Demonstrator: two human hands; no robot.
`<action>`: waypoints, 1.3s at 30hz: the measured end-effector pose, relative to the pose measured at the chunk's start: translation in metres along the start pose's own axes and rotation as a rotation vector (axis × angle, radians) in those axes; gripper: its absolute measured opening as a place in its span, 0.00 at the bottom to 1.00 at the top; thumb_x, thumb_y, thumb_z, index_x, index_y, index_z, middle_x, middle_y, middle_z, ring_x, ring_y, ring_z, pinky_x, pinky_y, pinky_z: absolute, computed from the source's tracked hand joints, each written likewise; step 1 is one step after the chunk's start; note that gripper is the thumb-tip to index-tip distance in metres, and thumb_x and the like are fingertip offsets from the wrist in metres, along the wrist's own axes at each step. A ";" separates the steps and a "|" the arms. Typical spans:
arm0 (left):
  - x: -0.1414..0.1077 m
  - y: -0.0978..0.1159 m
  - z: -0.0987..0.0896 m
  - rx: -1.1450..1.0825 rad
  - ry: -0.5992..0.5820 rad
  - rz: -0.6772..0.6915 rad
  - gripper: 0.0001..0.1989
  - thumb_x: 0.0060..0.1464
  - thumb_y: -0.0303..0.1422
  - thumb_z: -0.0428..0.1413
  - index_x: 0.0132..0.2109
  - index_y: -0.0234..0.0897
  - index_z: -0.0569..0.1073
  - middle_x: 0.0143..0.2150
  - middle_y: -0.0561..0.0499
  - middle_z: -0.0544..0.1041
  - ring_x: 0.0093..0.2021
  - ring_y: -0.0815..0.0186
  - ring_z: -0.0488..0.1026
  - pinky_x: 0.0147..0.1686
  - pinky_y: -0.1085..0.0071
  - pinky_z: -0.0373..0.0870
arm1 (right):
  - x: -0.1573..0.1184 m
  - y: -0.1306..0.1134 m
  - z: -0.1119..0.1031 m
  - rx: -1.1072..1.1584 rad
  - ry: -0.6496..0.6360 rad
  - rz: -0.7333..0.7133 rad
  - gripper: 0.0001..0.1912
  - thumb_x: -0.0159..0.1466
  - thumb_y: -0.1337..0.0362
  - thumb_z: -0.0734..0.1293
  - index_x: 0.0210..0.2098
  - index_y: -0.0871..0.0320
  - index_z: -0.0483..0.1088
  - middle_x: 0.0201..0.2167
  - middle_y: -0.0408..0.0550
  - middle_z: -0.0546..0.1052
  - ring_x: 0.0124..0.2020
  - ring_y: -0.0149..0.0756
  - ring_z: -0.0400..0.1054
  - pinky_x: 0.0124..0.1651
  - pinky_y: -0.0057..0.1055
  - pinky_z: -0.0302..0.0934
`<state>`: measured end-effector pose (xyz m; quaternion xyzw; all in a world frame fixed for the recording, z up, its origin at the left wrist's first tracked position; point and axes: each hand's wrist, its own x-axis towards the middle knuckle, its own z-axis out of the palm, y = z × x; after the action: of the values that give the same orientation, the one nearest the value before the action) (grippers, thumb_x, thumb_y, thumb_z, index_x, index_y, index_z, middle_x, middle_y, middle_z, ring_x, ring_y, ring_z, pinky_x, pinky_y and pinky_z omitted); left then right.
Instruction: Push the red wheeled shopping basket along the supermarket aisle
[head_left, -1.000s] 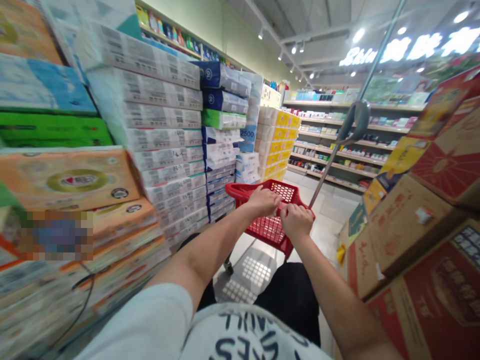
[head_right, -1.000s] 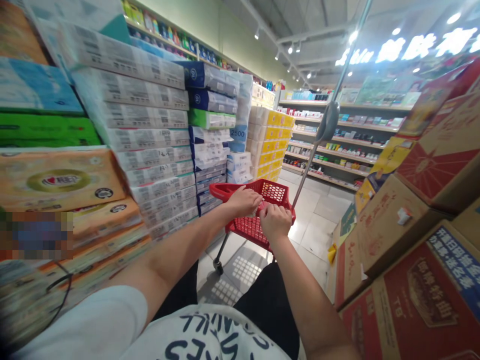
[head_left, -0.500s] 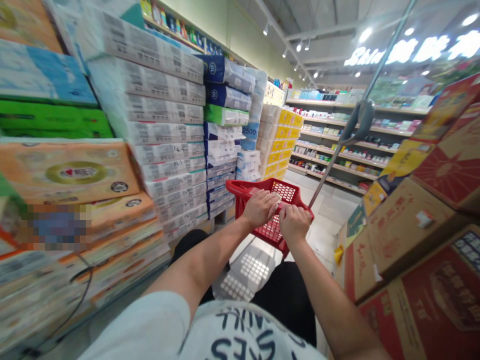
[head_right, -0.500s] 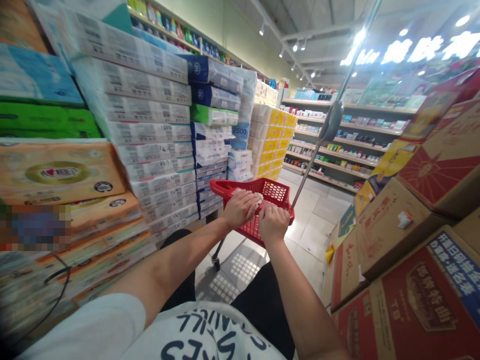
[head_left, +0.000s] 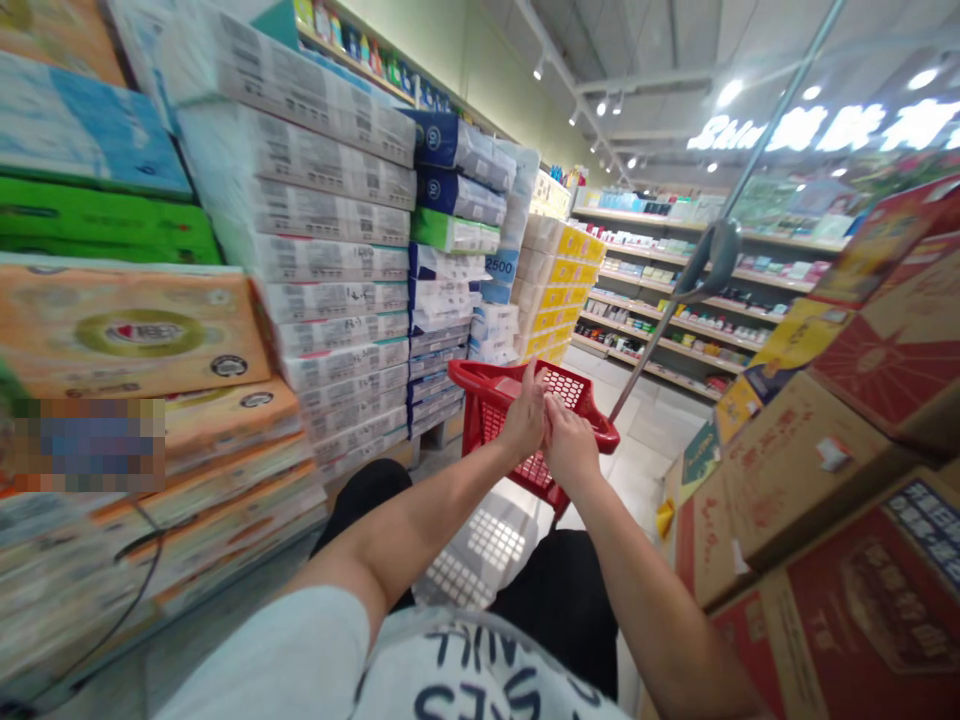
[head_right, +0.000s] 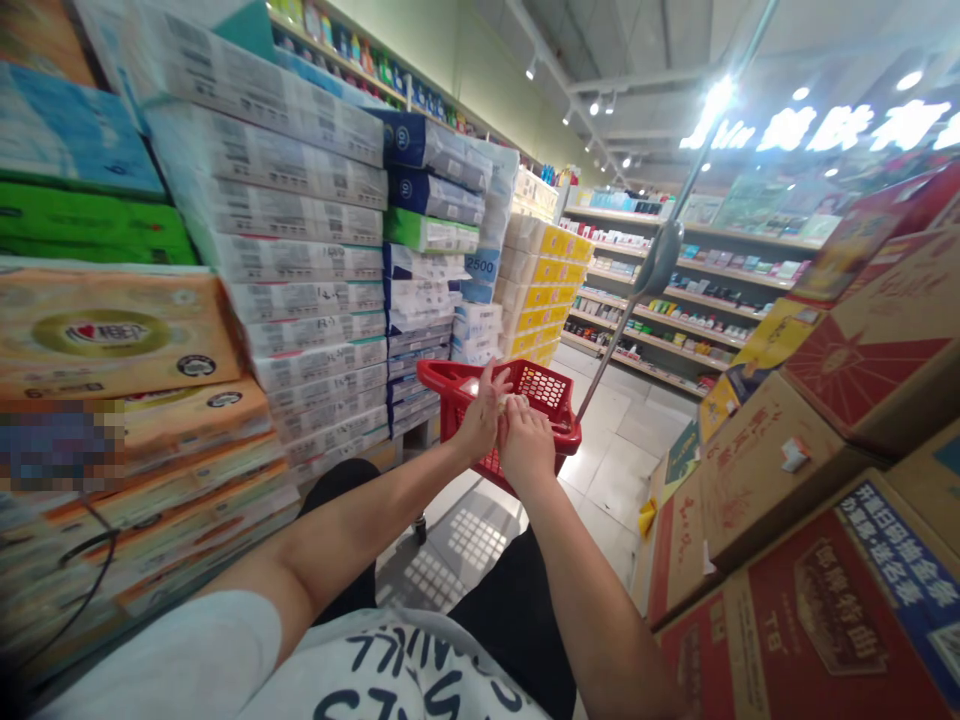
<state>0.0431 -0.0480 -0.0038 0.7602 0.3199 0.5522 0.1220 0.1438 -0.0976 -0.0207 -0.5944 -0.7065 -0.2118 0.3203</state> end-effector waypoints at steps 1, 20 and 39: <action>0.006 -0.005 -0.004 0.042 0.052 -0.004 0.27 0.68 0.40 0.26 0.68 0.37 0.48 0.64 0.41 0.65 0.59 0.64 0.67 0.54 0.65 0.66 | -0.001 0.001 0.003 -0.041 -0.002 -0.006 0.23 0.70 0.61 0.54 0.60 0.64 0.62 0.59 0.58 0.68 0.58 0.45 0.62 0.58 0.41 0.52; -0.002 -0.059 -0.025 0.601 -0.054 0.114 0.17 0.66 0.35 0.42 0.55 0.38 0.69 0.50 0.47 0.76 0.52 0.60 0.68 0.61 0.56 0.53 | 0.009 0.004 0.038 -0.111 0.213 -0.167 0.19 0.68 0.66 0.57 0.56 0.61 0.66 0.56 0.54 0.71 0.61 0.42 0.59 0.63 0.40 0.48; -0.009 -0.048 -0.021 0.599 -0.046 0.078 0.17 0.66 0.36 0.41 0.53 0.38 0.71 0.46 0.48 0.77 0.49 0.60 0.69 0.58 0.58 0.55 | 0.038 -0.007 0.019 -0.248 -0.028 0.032 0.14 0.69 0.63 0.57 0.45 0.62 0.71 0.41 0.57 0.78 0.45 0.44 0.71 0.48 0.37 0.58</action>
<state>0.0055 -0.0203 -0.0295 0.7863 0.4361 0.4202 -0.1221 0.1296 -0.0597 -0.0066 -0.6436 -0.6699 -0.2841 0.2376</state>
